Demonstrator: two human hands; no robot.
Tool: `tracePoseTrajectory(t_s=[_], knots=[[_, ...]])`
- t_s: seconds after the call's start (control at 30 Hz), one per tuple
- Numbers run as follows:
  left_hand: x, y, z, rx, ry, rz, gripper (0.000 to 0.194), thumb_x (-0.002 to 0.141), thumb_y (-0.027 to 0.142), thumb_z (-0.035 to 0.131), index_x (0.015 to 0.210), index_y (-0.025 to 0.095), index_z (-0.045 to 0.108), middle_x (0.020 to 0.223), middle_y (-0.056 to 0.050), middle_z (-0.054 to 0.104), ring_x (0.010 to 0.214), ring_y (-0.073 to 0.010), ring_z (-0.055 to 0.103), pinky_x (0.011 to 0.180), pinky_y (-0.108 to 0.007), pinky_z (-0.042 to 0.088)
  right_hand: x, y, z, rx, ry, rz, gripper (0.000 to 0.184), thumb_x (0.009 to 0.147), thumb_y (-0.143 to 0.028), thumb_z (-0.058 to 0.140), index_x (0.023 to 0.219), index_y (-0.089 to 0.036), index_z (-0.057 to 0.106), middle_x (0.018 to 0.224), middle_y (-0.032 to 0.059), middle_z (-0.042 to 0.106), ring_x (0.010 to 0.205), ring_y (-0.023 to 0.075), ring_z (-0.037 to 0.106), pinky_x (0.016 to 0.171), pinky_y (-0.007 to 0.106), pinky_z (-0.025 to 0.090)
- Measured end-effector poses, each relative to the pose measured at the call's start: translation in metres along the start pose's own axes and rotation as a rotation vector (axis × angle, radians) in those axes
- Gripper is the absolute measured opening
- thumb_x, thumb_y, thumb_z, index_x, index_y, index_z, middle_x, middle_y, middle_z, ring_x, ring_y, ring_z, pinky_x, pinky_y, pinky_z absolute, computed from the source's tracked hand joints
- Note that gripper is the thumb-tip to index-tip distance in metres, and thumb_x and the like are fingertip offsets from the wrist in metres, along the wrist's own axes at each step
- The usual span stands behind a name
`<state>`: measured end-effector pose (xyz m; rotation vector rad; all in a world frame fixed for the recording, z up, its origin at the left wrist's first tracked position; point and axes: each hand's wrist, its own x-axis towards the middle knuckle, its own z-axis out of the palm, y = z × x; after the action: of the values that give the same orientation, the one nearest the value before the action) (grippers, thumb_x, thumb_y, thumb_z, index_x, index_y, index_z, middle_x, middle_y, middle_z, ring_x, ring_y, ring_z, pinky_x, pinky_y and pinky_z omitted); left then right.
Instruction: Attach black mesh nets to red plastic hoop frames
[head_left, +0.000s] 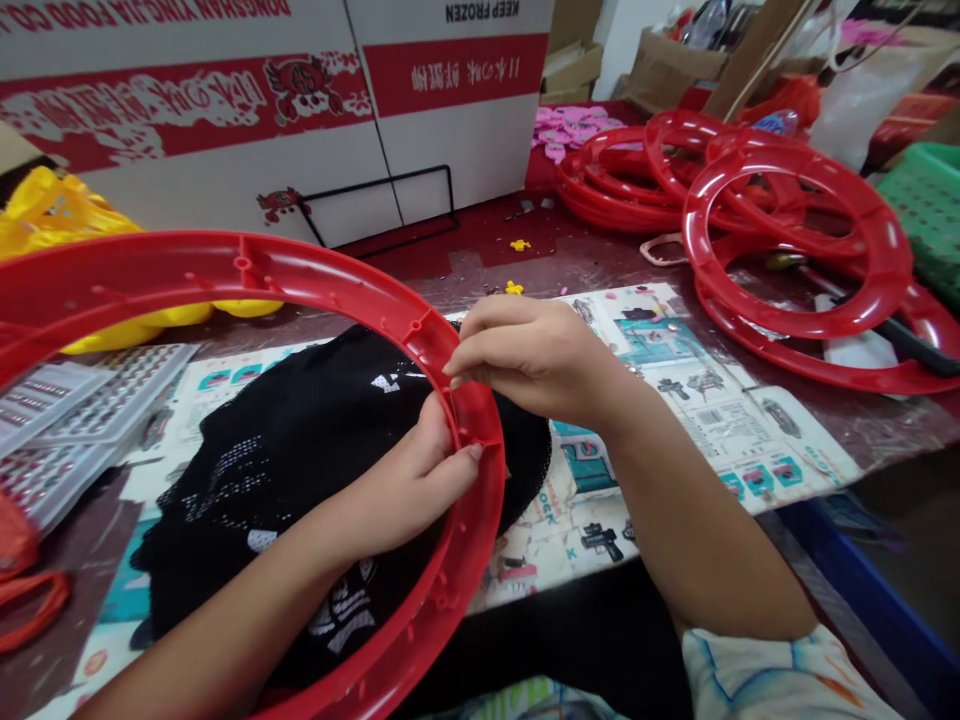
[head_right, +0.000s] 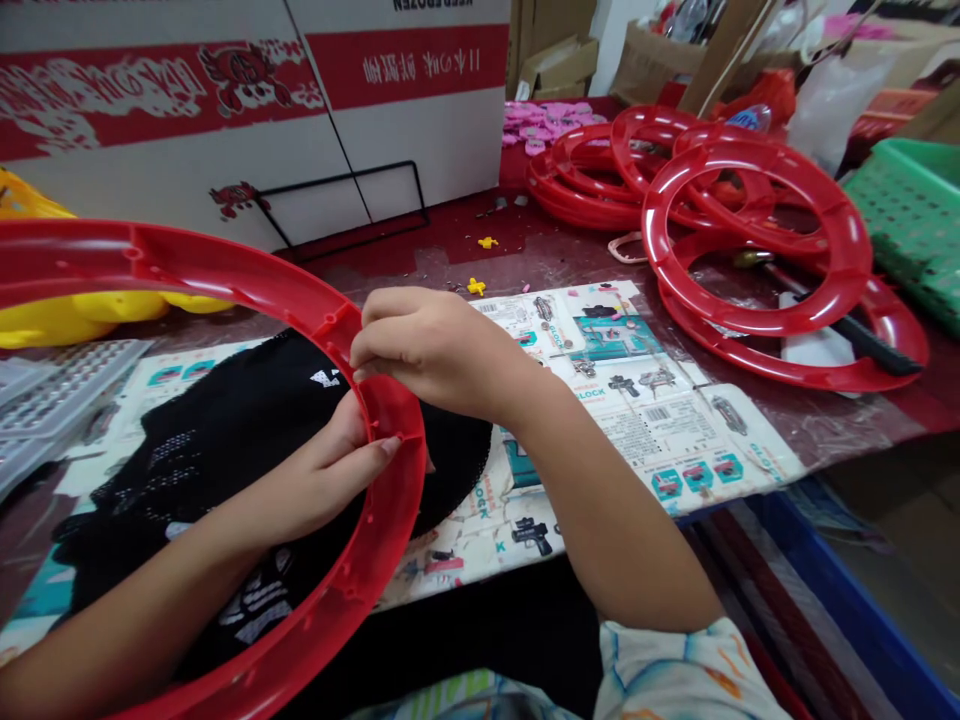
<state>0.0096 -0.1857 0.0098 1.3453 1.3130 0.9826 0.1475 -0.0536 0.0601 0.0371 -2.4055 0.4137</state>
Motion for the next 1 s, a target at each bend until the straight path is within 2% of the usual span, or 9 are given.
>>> tracePoseTrajectory(t_s=[0.1,0.2,0.33,0.4,0.5,0.7,0.83,0.9,1.0], knots=[[-0.001,0.001,-0.001,0.044,-0.022,0.020,0.028,0.092,0.034,0.051,0.114,0.020,0.043,0.116,-0.009,0.056,0.107,-0.0237,0.054,0.094,-0.039,0.046,0.000,0.000,0.001,0.007,0.010,-0.005,0.019,0.090,-0.009,0.052,0.081,-0.013,0.068,0.083,0.0036,0.062,0.076,0.0107,0.057,0.070,0.023,0.047],[-0.003,0.000,0.000,0.032,-0.072,-0.032,0.025,0.091,0.034,0.052,0.110,0.020,0.043,0.110,-0.008,0.059,0.095,-0.0213,0.058,0.086,-0.038,0.050,0.000,0.001,0.001,0.025,-0.009,0.001,0.018,0.089,-0.008,0.053,0.080,-0.013,0.069,0.083,0.0035,0.063,0.075,0.0106,0.058,0.069,0.023,0.047],[-0.002,0.000,0.006,-0.224,-0.113,-0.039,0.033,0.092,0.031,0.053,0.119,0.021,0.037,0.116,-0.011,0.060,0.099,-0.0214,0.063,0.081,-0.036,0.056,-0.001,0.002,0.000,0.040,-0.060,0.028,0.017,0.089,-0.009,0.055,0.080,-0.014,0.069,0.083,0.0031,0.063,0.074,0.0103,0.059,0.068,0.023,0.047],[-0.001,0.000,0.009,-0.327,-0.085,-0.013,0.034,0.091,0.028,0.055,0.119,0.021,0.035,0.116,-0.011,0.060,0.097,-0.0205,0.066,0.079,-0.035,0.058,0.000,0.002,0.000,0.032,-0.057,0.021,0.017,0.089,-0.010,0.056,0.080,-0.014,0.069,0.081,0.0022,0.062,0.073,0.0097,0.057,0.067,0.022,0.046],[-0.002,-0.002,0.010,-0.411,-0.051,-0.046,0.028,0.090,0.026,0.056,0.109,0.022,0.036,0.104,-0.007,0.064,0.077,-0.0156,0.068,0.070,-0.032,0.060,0.000,0.001,0.001,0.002,-0.030,0.002,0.018,0.090,-0.011,0.054,0.080,-0.014,0.069,0.082,0.0024,0.061,0.074,0.0099,0.057,0.067,0.023,0.045],[0.002,-0.005,0.012,-0.503,0.105,-0.060,0.031,0.093,0.049,0.049,0.105,0.024,0.036,0.094,-0.002,0.065,0.065,-0.0167,0.067,0.054,-0.033,0.060,0.001,-0.002,0.003,-0.071,-0.080,0.012,0.018,0.091,-0.014,0.054,0.081,-0.013,0.069,0.081,0.0030,0.060,0.072,0.0107,0.054,0.067,0.024,0.041],[0.004,-0.004,0.016,-0.427,0.265,0.014,0.031,0.088,0.031,0.058,0.111,0.021,0.039,0.103,-0.004,0.064,0.081,-0.0174,0.070,0.066,-0.033,0.062,0.001,-0.004,0.004,-0.187,-0.125,0.111,0.019,0.088,-0.025,0.062,0.072,-0.014,0.066,0.067,-0.0006,0.055,0.063,0.0108,0.049,0.060,0.024,0.033],[0.004,-0.003,0.017,-0.404,0.236,0.003,0.031,0.088,0.025,0.056,0.112,0.021,0.036,0.100,-0.005,0.065,0.083,-0.0182,0.070,0.067,-0.033,0.062,0.001,-0.004,0.005,-0.281,-0.099,0.167,0.028,0.087,-0.035,0.065,0.068,-0.015,0.063,0.061,-0.0021,0.049,0.060,0.0110,0.045,0.057,0.025,0.028],[0.003,0.000,0.015,-0.377,0.161,-0.040,0.031,0.090,0.021,0.050,0.109,0.024,0.027,0.096,-0.003,0.066,0.068,-0.0156,0.070,0.059,-0.031,0.061,0.001,-0.003,0.007,-0.381,-0.041,0.185,0.036,0.090,-0.043,0.059,0.067,-0.015,0.060,0.062,-0.0009,0.048,0.061,0.0122,0.044,0.057,0.026,0.027]])
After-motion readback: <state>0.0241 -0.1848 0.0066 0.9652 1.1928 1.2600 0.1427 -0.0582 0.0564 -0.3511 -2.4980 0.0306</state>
